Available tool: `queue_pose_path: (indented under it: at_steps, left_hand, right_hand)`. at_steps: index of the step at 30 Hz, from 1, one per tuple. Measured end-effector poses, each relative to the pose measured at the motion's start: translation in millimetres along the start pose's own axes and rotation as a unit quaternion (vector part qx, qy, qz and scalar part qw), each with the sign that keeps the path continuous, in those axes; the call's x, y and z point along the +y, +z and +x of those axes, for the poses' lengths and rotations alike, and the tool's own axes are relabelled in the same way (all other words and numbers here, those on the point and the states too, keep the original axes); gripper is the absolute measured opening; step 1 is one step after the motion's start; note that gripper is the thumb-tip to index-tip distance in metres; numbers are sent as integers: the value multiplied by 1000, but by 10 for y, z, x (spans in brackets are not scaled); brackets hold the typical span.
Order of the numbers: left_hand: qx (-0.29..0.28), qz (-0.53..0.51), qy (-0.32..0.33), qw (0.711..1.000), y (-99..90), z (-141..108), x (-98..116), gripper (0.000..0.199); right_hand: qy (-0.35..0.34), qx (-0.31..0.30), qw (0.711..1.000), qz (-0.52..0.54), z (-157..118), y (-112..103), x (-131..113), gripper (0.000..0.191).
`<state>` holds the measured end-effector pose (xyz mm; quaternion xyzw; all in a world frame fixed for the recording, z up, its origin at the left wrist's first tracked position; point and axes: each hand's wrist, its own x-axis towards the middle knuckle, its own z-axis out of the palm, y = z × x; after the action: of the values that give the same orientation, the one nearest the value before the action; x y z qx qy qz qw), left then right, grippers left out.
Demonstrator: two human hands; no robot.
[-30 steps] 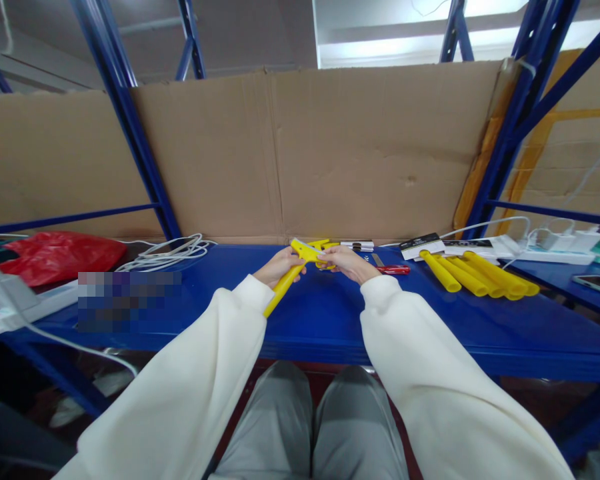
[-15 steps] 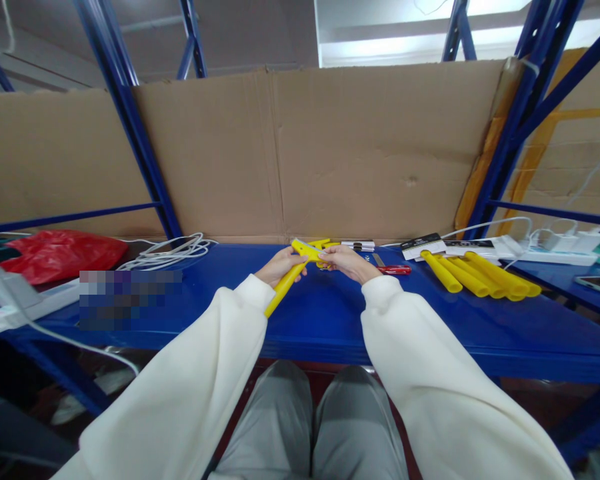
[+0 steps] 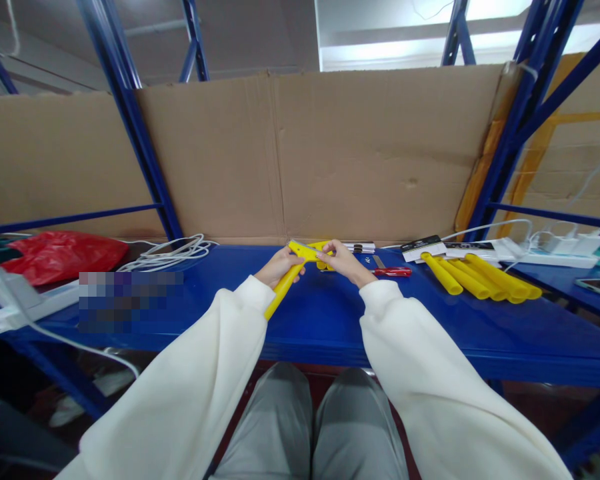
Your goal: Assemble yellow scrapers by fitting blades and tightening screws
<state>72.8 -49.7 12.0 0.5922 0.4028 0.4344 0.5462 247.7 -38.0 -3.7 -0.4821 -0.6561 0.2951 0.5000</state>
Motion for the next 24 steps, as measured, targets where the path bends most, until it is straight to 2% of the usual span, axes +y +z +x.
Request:
queue_pose_path:
  at_steps: [4,7,14,24]
  left_hand:
    - [5,23,-7,1000,9,-3,0,31]
    - [10,34,-3,999,15,3,-12,32]
    - [18,39,19,999,27,0,-25,34]
    - [22,50,24,998,35,20,-53,37]
  right_hand:
    - [-165,3,979,-119,70,-10,78,17]
    - [-208,-5,964,-164,101,-14,123,13]
    - [-194,5,959,-206,102,62,127,13]
    - [-98,34,973,-205,119,130,115,15]
